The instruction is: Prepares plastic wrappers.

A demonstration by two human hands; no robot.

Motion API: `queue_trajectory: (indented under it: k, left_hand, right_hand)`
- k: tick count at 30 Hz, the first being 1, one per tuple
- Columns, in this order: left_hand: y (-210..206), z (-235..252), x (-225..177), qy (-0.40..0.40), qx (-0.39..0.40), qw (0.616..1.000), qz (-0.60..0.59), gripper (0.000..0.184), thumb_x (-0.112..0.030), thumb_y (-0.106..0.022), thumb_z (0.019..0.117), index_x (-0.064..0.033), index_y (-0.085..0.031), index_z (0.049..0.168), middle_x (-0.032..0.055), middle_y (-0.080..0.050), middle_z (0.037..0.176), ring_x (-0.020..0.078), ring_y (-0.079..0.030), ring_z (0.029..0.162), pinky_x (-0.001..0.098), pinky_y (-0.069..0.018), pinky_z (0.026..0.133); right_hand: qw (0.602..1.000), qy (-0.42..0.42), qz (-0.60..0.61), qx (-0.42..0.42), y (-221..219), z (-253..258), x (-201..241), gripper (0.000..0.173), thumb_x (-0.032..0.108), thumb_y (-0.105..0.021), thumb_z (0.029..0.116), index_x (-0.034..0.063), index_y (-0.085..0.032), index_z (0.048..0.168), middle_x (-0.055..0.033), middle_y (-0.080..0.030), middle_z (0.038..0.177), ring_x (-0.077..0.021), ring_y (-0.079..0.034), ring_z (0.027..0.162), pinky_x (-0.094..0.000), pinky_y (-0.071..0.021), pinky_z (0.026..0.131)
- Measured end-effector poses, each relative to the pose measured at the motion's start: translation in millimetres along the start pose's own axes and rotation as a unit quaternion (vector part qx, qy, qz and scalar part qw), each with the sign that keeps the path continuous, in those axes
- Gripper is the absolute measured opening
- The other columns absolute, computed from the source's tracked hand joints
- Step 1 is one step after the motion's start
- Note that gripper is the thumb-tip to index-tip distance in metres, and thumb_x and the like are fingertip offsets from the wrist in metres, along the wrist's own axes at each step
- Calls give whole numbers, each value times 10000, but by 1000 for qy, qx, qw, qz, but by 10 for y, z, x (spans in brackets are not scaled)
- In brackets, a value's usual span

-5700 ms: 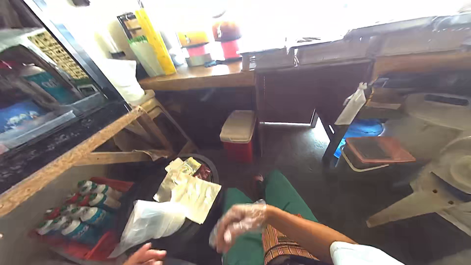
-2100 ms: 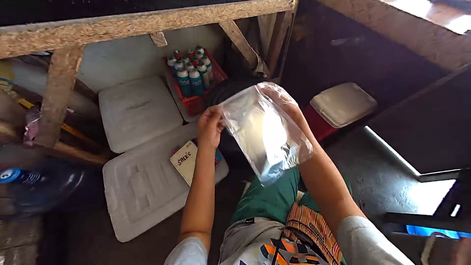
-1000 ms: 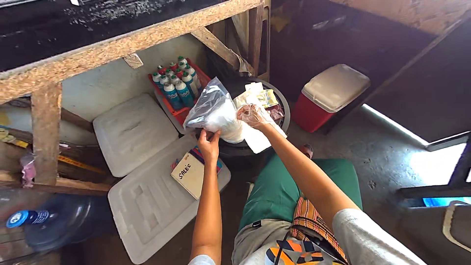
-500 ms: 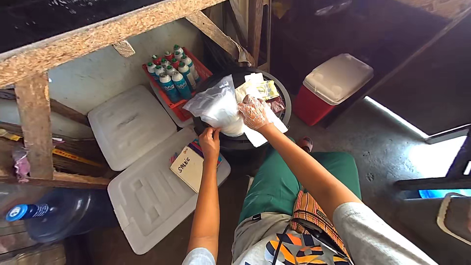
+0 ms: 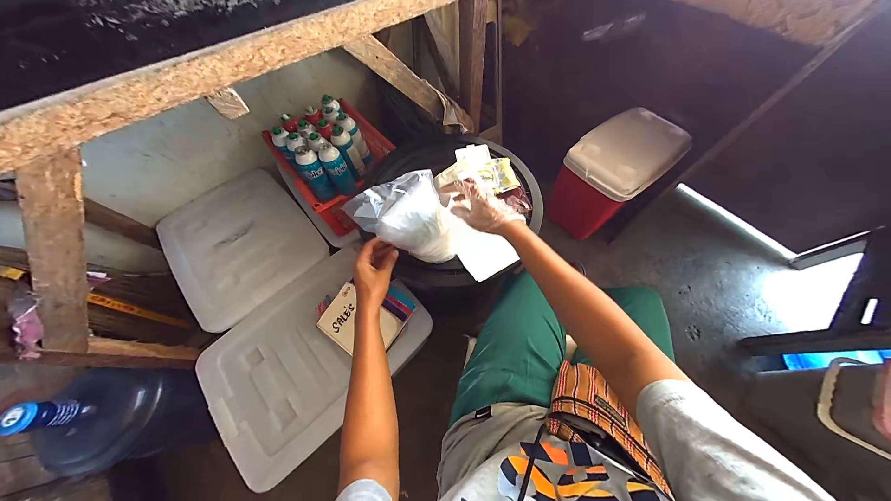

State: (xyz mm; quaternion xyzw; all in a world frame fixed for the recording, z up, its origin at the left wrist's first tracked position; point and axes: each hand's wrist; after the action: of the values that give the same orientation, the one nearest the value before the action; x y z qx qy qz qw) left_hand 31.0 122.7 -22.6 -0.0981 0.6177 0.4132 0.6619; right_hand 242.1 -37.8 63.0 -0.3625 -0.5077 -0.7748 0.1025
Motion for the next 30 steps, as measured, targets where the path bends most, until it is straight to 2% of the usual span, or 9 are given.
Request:
queue_trajectory:
  k: [3,5,8,13,19,22,25,27,30]
  left_hand:
    - [-1,92,-46,-51,-47,997,-43,282,-59,-670,951,102,-642,1181,202,-697,1100,168,-685,982,336,-553,912]
    - [-58,140,-58,-67,-80,994,-23,199,-64,-691,936,101,-692,1048,187,-714,998,152,-690,907,336,-560,880]
    - [-119,116,-89,-77,-119,989,26,182,-76,-686,937,95,-712,991,200,-723,949,195,-698,878,377,-550,879]
    - [-183,53,-96,-101,-103,980,137,194,-64,-640,958,114,-715,980,273,-713,997,392,-699,966,560,-512,919]
    - [-470,34,113,-84,-26,964,250,202,-82,-610,960,81,-724,993,265,-719,1032,461,-692,984,676,-468,910]
    - [-594,-65,281,-66,-8,970,233,210,-100,-583,1000,60,-716,1030,244,-714,1068,428,-696,972,643,-500,880]
    - [-577,-188,203,-21,-25,980,195,232,-111,-566,1022,67,-697,1095,260,-693,1105,423,-685,999,612,-515,894]
    - [-547,-301,166,-41,-44,982,176,237,-123,-569,1021,65,-695,1091,253,-695,1081,401,-690,986,581,-533,888]
    - [-636,-499,-3,-116,-42,985,124,243,-127,-579,1014,74,-695,1085,236,-699,1073,341,-698,982,498,-556,909]
  right_hand:
    - [994,93,48,-15,5,173,-96,354,50,-615,936,-21,-662,1280,-247,-640,1299,-354,-617,1212,-475,-461,1070]
    - [994,99,31,-19,23,235,-43,310,65,-634,934,-22,-688,1226,-237,-667,1247,-352,-628,1194,-500,-458,1058]
    - [996,86,2,-30,18,254,36,225,78,-641,934,-38,-711,1113,-247,-680,1148,-374,-643,1122,-528,-475,1002]
    - [986,113,-86,-85,-81,126,121,214,74,-622,936,-32,-723,1093,-252,-677,1123,-394,-647,1111,-522,-494,982]
    - [979,50,-165,-104,-296,24,-12,268,113,-584,964,50,-742,1171,-232,-674,1183,-393,-641,1138,-587,-498,935]
    - [981,52,-138,-124,-371,46,-36,243,96,-594,954,10,-734,1133,-249,-670,1153,-403,-638,1127,-578,-503,930]
    - [991,24,-107,-78,-244,-8,72,409,107,-626,960,-43,-613,1341,-297,-607,1315,-419,-582,1257,-532,-462,1059]
    - [996,-40,-59,-48,-97,-77,74,487,114,-607,982,19,-521,1452,-285,-542,1414,-396,-578,1274,-515,-476,1066]
    - [986,-117,13,-122,14,-399,-333,452,154,-563,1013,50,-523,1451,-234,-525,1457,-363,-567,1294,-512,-475,1078]
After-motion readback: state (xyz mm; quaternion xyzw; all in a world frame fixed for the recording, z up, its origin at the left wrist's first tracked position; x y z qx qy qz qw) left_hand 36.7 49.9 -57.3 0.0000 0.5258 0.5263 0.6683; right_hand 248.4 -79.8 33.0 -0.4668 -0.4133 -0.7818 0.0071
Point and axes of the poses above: each hand's wrist, its own z-axis towards the middle knuckle, its own y-axis out of the back of the hand, x = y × z
